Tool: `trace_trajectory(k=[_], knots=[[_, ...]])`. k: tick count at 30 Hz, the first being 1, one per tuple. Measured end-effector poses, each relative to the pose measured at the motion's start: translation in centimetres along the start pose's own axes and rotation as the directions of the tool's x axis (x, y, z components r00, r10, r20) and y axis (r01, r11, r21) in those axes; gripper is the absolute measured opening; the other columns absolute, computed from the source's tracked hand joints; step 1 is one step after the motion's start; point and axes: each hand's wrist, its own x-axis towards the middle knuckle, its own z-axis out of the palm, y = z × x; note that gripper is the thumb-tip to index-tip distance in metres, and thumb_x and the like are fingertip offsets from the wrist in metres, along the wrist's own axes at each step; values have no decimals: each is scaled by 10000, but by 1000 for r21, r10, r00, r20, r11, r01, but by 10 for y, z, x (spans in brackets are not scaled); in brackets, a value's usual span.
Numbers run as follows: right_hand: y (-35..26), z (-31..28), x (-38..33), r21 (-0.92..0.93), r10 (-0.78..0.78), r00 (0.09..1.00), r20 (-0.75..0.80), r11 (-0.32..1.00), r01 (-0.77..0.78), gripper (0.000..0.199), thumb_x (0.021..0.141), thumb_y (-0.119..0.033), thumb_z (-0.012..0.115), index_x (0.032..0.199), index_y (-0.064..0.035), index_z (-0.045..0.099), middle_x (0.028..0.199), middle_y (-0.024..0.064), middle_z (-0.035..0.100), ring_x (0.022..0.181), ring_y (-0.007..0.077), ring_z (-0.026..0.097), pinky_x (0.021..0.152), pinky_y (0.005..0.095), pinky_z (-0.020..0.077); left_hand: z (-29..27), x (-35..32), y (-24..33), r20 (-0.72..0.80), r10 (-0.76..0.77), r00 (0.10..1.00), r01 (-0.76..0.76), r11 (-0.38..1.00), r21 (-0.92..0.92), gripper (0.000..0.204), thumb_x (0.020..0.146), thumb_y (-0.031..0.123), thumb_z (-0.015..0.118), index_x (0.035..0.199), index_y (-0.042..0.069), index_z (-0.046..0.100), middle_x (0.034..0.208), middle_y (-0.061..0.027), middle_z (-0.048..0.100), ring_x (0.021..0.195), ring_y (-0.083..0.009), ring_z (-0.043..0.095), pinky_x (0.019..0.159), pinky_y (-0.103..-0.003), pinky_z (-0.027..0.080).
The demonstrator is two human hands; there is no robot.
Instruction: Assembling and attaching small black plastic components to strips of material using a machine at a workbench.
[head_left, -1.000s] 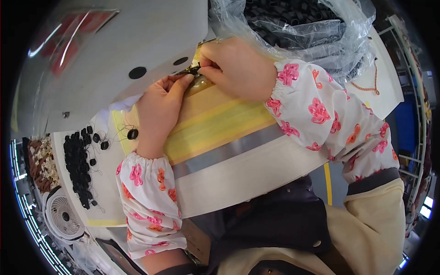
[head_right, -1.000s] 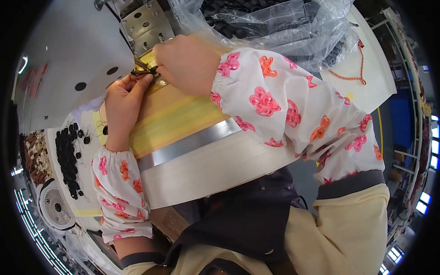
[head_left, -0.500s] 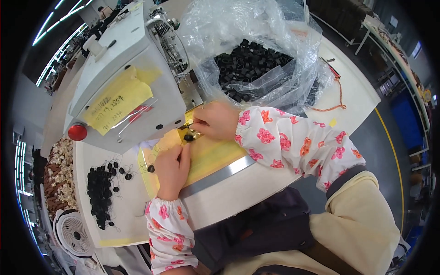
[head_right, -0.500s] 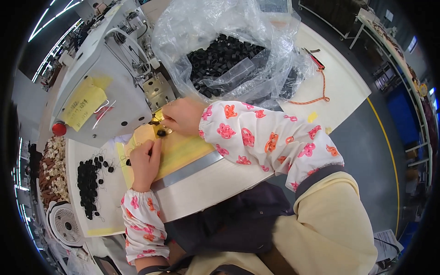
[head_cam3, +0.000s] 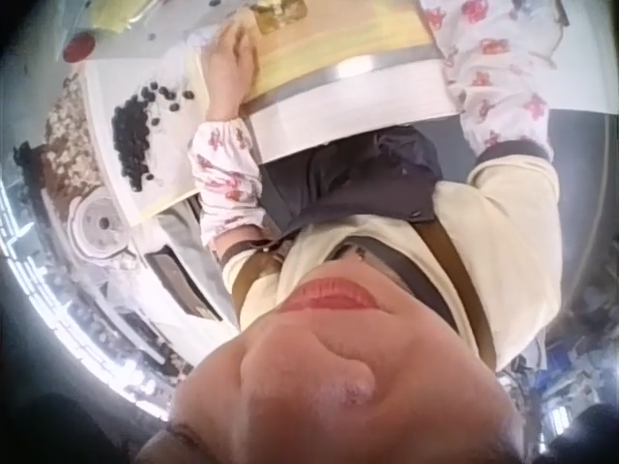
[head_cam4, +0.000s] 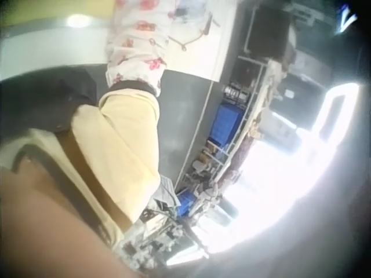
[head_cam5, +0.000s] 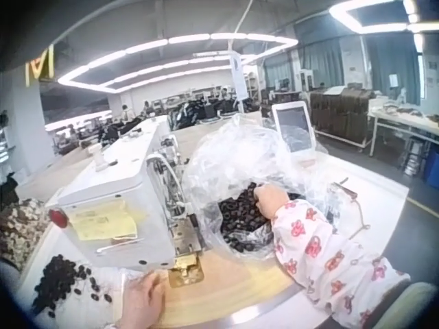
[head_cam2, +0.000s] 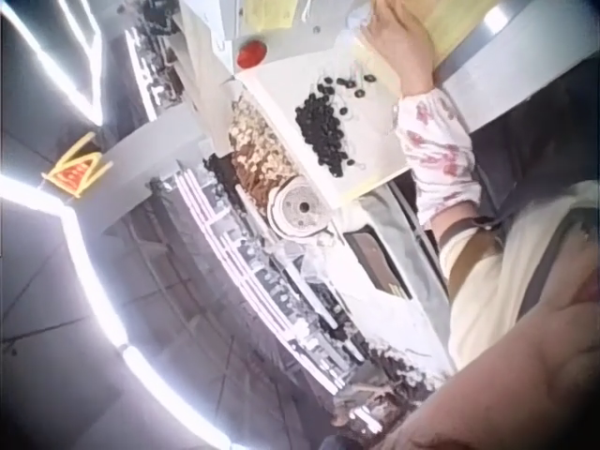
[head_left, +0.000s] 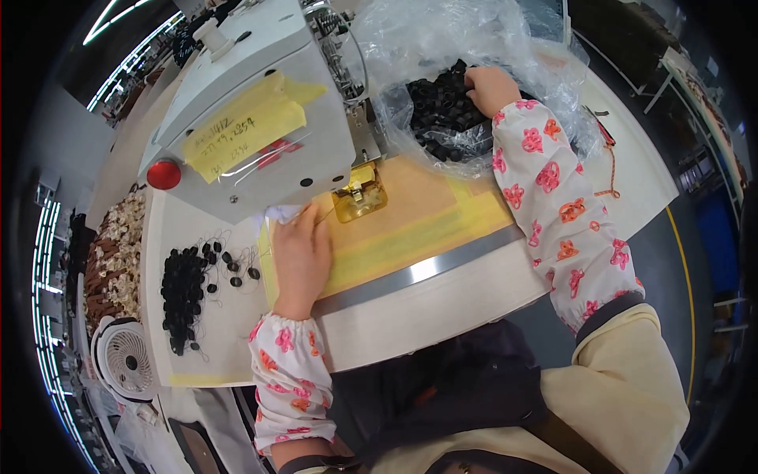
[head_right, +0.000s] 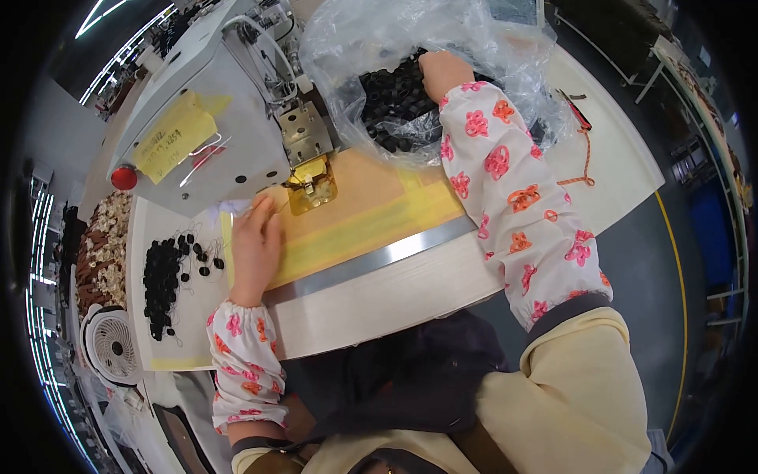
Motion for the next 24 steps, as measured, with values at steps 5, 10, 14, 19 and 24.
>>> trace_trajectory(k=[5,10,14,19,24], knots=[[10,3,2,34,-120,992,40,992,119,141,686,-121,595,814,-62,610,825,155,607,823,313,576,729,402,465,31,11,18,33,-100,994,101,995,-18,244,776,133,564,949,-27,501,889,-170,562,825,-350,527,725,-410,413],[-25,-16,-10,129,-309,930,-199,933,337,220,698,-86,594,905,-10,609,747,140,593,678,259,579,647,325,459,24,15,13,146,-281,949,288,957,-32,164,772,198,590,827,46,562,749,-85,599,669,-248,578,553,-342,431],[-107,-27,-67,786,-600,798,51,517,338,160,751,-17,566,908,11,587,801,49,542,673,94,505,628,212,419,20,15,12,195,-346,918,368,926,-85,150,780,188,594,829,49,564,668,-57,570,597,-171,549,538,-286,413],[-134,-7,-98,910,-527,747,405,307,-277,199,738,12,600,928,43,551,890,37,557,769,94,517,673,210,429,15,7,20,230,-339,912,407,689,-599,148,825,155,549,849,10,569,657,-40,564,555,-106,510,509,-236,393],[-140,-2,-113,950,-495,842,215,306,-63,237,711,12,637,934,5,555,906,44,579,770,108,527,687,230,440,7,8,15,392,-296,871,488,620,-615,147,840,128,526,849,-15,563,638,-15,515,565,-60,441,520,-198,367]])
